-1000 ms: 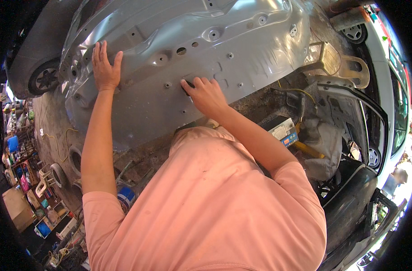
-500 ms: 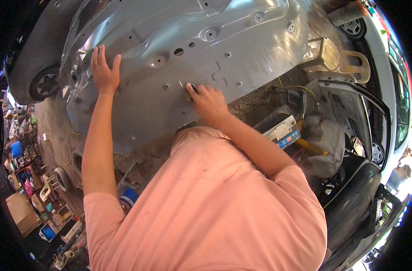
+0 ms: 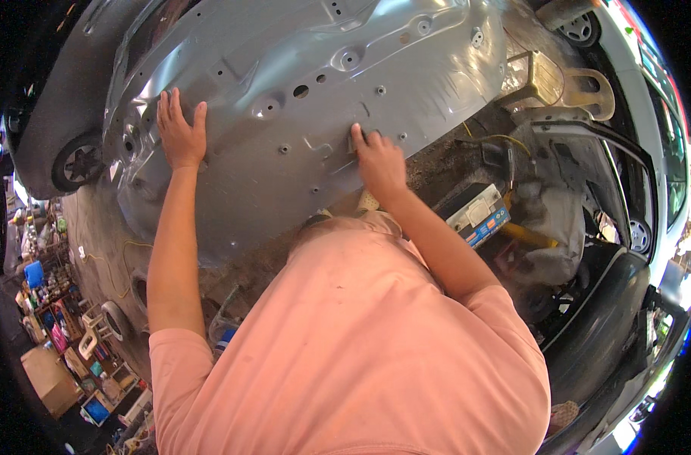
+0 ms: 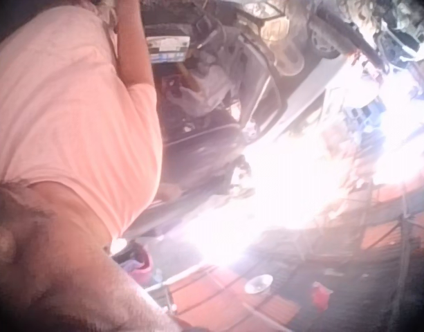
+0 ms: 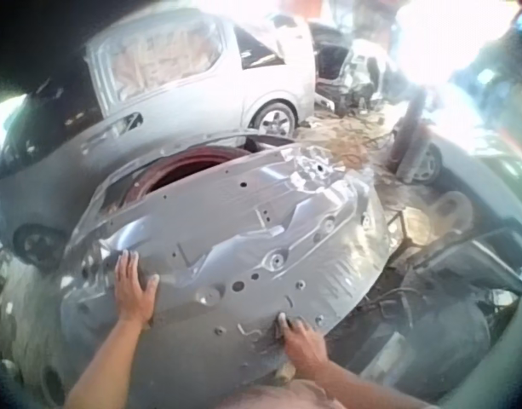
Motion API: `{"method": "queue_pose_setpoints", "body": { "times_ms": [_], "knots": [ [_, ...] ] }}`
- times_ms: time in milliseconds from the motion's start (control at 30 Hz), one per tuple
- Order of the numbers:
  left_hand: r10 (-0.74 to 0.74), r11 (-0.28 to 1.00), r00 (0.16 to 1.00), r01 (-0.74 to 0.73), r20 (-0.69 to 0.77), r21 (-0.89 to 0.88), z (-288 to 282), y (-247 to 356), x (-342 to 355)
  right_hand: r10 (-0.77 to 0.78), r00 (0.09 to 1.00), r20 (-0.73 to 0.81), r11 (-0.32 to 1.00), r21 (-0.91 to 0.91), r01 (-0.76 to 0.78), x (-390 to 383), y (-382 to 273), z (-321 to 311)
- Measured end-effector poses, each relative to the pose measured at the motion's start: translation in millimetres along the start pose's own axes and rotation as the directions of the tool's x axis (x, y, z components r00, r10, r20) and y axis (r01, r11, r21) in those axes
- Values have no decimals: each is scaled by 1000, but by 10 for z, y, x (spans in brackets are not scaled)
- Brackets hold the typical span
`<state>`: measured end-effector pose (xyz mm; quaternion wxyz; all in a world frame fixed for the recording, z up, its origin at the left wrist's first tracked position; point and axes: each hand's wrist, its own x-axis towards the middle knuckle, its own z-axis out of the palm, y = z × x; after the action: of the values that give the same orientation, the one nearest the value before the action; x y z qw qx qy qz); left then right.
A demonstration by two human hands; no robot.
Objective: The person sands the surface of a large, grey car hood using a sanding block. They move the block across the metal surface in repetitive strokes, covering various sections of the hood to smooth it out.
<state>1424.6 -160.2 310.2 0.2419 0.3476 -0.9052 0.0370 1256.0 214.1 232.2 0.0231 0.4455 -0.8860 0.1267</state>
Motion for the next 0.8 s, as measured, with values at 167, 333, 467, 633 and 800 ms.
{"method": "queue_pose_setpoints", "body": {
  "times_ms": [167,333,467,633,800],
  "knots": [
    [7,1000,1000,-7,0,-6,22,-39,-13,-46,997,67,998,41,44,-270,-366,-7],
    [-17,999,999,18,39,-39,-31,21,-4,174,984,31,979,100,-176,-294,-213,-183],
    [-30,999,998,31,58,-17,-36,-6,-27,400,916,38,911,94,-402,-268,-279,-53],
    [-13,998,998,15,54,-53,-20,29,2,387,922,-25,921,-45,-387,-166,-829,236],
    [-31,998,997,34,66,-47,-121,-45,-22,239,971,-30,939,-249,-238,-253,-959,168]
  ]
}}
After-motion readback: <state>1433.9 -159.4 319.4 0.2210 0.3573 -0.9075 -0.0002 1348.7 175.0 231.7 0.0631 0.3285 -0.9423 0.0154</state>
